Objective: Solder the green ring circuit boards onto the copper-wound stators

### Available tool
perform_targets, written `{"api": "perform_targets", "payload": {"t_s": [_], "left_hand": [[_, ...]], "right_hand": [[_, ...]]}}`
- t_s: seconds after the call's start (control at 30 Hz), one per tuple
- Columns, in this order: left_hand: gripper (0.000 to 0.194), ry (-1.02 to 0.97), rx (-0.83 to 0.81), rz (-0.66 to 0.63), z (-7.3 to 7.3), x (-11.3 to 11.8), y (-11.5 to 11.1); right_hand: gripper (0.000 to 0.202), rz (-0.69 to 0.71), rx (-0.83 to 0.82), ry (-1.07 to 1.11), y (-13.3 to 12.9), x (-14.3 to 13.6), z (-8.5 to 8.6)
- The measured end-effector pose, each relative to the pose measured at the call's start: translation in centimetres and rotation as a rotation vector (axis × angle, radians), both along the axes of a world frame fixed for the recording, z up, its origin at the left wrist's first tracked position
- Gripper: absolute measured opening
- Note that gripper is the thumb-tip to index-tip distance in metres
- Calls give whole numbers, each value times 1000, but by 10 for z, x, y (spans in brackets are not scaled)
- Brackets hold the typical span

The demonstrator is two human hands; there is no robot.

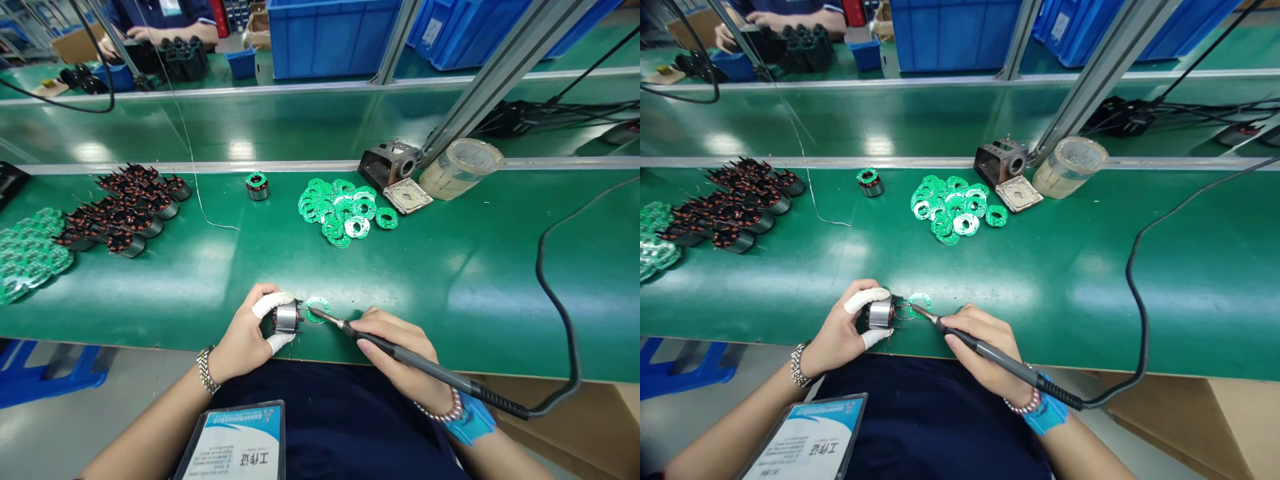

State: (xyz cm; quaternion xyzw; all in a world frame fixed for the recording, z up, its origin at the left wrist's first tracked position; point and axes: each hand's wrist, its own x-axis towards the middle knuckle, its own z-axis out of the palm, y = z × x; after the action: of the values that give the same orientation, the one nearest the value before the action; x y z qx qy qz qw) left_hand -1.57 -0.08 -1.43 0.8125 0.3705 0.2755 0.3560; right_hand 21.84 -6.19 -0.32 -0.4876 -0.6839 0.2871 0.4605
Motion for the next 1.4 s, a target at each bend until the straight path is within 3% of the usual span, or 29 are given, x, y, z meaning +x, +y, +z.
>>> {"api": "perform_targets", "payload": {"t_s": [0.43,0.7,0.8,0.97,1.07,1.13,1.23,1.33,1.4], "left_hand": [[47,5,-12,2,-2,-2,1],[47,-8,-33,12,-2,-2,1],[45,-19,-76,17,-3,-2,1],[46,-144,-233,42,-5,-2,0],[50,-218,-331,29,-1,0,0],[56,-158,-324,-10,2,3,2],[56,49,-146,-52,5,8,5],[54,187,6,-11,3,12,8],[56,225,35,19,-1,13,8]], "right_hand": [[19,-12,11,-3,0,1,-1],[19,-105,45,-37,-5,4,-6],[18,-84,82,-89,0,2,-9],[26,151,192,-270,16,-4,-10],[20,59,216,-279,19,-10,-6],[15,-85,198,-215,18,-16,-2],[15,-214,34,21,16,-28,4],[21,-135,-163,354,16,-37,8],[30,-32,-212,461,17,-38,9]]}}
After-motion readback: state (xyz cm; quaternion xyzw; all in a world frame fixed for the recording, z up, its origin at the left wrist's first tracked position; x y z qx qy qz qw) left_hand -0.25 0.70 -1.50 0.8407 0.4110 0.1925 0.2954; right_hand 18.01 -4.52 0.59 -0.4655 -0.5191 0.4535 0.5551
